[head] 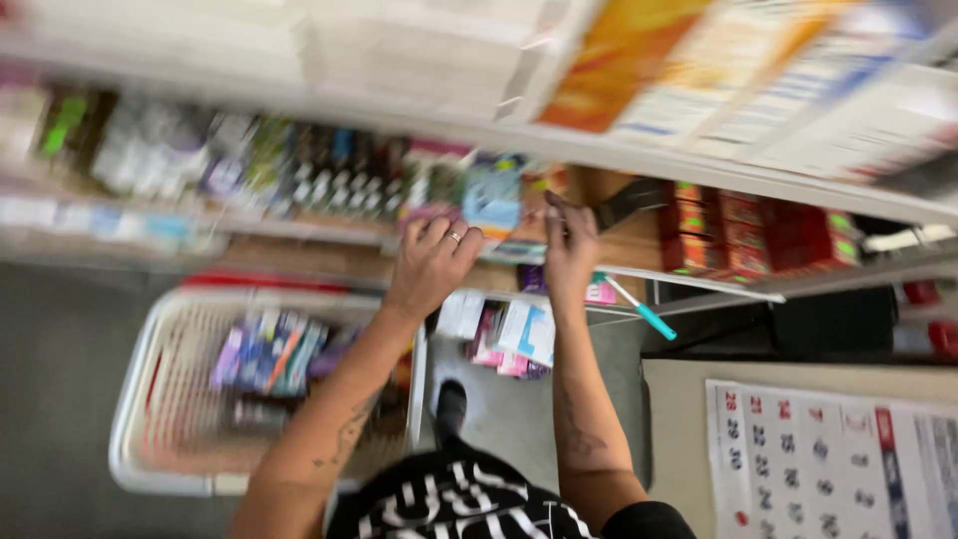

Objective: Organizing, dusting, and stocking products on retail shelves.

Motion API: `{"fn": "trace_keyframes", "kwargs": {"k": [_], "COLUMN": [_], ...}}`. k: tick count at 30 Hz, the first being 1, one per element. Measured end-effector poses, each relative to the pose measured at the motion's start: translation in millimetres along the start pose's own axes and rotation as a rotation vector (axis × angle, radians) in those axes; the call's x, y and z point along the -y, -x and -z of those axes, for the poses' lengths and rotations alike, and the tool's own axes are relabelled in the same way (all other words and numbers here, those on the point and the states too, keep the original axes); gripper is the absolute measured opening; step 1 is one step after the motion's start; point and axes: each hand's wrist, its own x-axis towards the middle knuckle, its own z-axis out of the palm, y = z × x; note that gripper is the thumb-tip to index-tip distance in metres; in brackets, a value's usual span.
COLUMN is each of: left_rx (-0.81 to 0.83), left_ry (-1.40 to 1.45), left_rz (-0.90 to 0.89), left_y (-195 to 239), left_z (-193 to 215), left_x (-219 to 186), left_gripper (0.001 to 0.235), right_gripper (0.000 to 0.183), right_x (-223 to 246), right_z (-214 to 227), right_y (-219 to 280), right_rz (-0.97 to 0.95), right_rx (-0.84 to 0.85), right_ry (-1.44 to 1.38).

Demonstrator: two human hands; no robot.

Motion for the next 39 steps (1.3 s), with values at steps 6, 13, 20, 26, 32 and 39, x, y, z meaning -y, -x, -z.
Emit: {"fn": "trace_keyframes", "kwargs": {"k": [6, 13, 20, 26, 32, 39], "left_rx": [-0.004, 0.441, 0.571, 0.802, 0.422, -0.012], "left_ry": [0.195, 0.179, 0.333, 0.530, 0.556, 1.139], "left_rz": [0.379, 1.323, 1.207, 1.142, 1.284, 1.258], "left_y": [179, 387, 501, 494, 452, 352], "left_z": [-4, -4, -71, -61, -19, -16], "left_x": [103, 170, 146, 136, 149, 100], "left_gripper": [0.017, 0.022, 0.054, 0.064, 0.043, 0.053], "right_gripper": [0.017, 0.023, 0.038, 0.049, 0.046, 0.052], "right_x": [40, 16, 80, 68, 76, 93], "right_z": [-94, -303, -402, -465, -406, -267], "right_y": [112, 279, 343, 385, 344, 285], "right_rz": [-0.101, -0.046, -0.843, -1.127, -0.977, -0.676], "right_rx": [0.448, 1.079, 1.298, 1.056, 1.016, 1.124], "right_ry": [-0.489, -0.263, -0.388, -0.493, -0.633, -0.844]}}
